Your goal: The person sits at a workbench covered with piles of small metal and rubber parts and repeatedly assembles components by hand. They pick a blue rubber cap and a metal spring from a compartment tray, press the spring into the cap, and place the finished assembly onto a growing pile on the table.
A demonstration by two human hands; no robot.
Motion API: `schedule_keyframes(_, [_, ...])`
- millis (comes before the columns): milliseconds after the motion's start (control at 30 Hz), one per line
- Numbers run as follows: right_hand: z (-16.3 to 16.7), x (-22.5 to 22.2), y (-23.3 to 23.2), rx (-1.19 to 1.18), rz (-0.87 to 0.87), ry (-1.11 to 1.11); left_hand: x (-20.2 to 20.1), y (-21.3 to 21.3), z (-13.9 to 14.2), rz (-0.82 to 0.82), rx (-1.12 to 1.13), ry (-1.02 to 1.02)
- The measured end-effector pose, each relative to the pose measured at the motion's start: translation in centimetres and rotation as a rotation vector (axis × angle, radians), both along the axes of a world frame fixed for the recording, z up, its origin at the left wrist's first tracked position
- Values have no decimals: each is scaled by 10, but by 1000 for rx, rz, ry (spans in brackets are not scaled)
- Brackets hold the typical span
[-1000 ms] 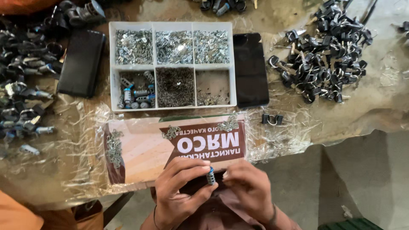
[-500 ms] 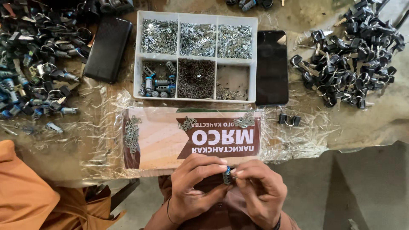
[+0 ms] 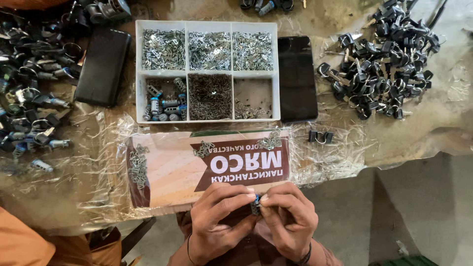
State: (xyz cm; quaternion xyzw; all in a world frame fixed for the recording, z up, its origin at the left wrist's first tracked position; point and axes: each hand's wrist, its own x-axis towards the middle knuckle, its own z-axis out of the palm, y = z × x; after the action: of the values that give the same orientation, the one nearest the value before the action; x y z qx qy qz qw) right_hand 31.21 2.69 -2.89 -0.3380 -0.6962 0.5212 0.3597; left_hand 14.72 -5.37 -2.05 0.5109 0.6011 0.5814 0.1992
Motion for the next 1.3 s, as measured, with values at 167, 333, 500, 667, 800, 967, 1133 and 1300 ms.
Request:
schedule_keyframes(167, [-3,0,-1,35,-31,6,0,1,0,-8,-7,6])
schedule_keyframes(333, [-7,1,1,-54,24,70,-3,-2,1,-22,-43,-15])
schedule_keyframes(500, [-11,0,-2,-54,23,62,-5,-1,2,-14,-18,-18])
schedule_keyframes(667, [-17,5,5,-25,107,-14,-7,-1,2,11,-11,16])
schedule_keyframes(800, [-20,4,19,-764,108,121,-11,-3,2,4,-3,3])
schedule_keyframes(967, [-7,-20,16,-609,174,0,-21,-13,1,48,0,-97])
schedule_keyframes(1133, [8,-74,18,633,183,-500,-46,-36,0,265,-3,-93])
schedule_keyframes(1300, [12,-96,29,627,314,-693,-55,-47,1,354,-23,-89])
